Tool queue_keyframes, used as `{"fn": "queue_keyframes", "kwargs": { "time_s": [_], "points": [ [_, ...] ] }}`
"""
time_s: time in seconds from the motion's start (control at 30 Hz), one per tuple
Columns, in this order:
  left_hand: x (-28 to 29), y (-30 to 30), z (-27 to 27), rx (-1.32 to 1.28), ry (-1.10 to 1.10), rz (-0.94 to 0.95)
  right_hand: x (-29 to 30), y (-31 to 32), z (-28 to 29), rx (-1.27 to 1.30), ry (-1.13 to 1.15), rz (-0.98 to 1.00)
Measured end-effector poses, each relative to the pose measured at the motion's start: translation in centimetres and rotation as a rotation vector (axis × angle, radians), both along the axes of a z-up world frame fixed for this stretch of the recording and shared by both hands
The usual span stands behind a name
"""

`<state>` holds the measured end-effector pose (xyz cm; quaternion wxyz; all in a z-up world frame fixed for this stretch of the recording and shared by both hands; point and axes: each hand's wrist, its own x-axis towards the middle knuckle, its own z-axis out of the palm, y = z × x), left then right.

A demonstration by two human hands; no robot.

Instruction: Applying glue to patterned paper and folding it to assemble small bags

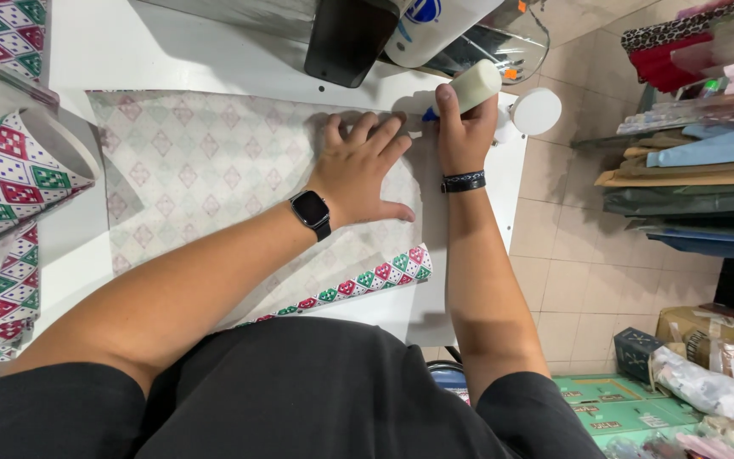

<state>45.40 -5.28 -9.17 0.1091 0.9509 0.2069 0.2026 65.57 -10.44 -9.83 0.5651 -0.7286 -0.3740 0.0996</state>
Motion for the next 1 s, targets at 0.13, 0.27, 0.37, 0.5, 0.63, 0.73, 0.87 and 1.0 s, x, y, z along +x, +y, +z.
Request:
{"fn": "queue_keyframes", "kwargs": {
  "time_s": [0.13,0.27,0.37,0.5,0.63,0.73,0.87,1.0],
  "points": [
    [-0.1,0.0,0.1,0.013,-0.011,0.001,-0.2,-0.3,-0.1,-0.026,0.009,-0.011],
    [-0.1,0.0,0.1,0.013,0.004,-0.007,-0.4,-1.2,-0.4,-0.028,-0.061,-0.020],
    [-0.1,0.0,0.2,0.015,0.013,-0.006,-0.7,-1.8,-0.5,-0.006,-0.033,-0.005],
    [0.0,0.1,0.0,-0.014,0.007,-0.021,-1.4,-2.6,0.2,-0.036,-0.054,0.000],
    [-0.7,0.2,2.9,-0.175,0.211,-0.103,0.0,-4.4,-2.7,0.058,-0.095,0.121],
    [-0.8,0.2,2.9,-0.174,0.202,-0.108,0.3,-5.4,-3.6,0.056,-0.105,0.123],
    [-0.8,0.1,2.8,-0.164,0.201,-0.103,-0.8,-6.2,-2.9,0.052,-0.093,0.115],
    [-1.0,0.1,2.9,-0.200,0.201,-0.114,-1.9,-7.1,-2.3,0.066,-0.098,0.127]
  ]
}}
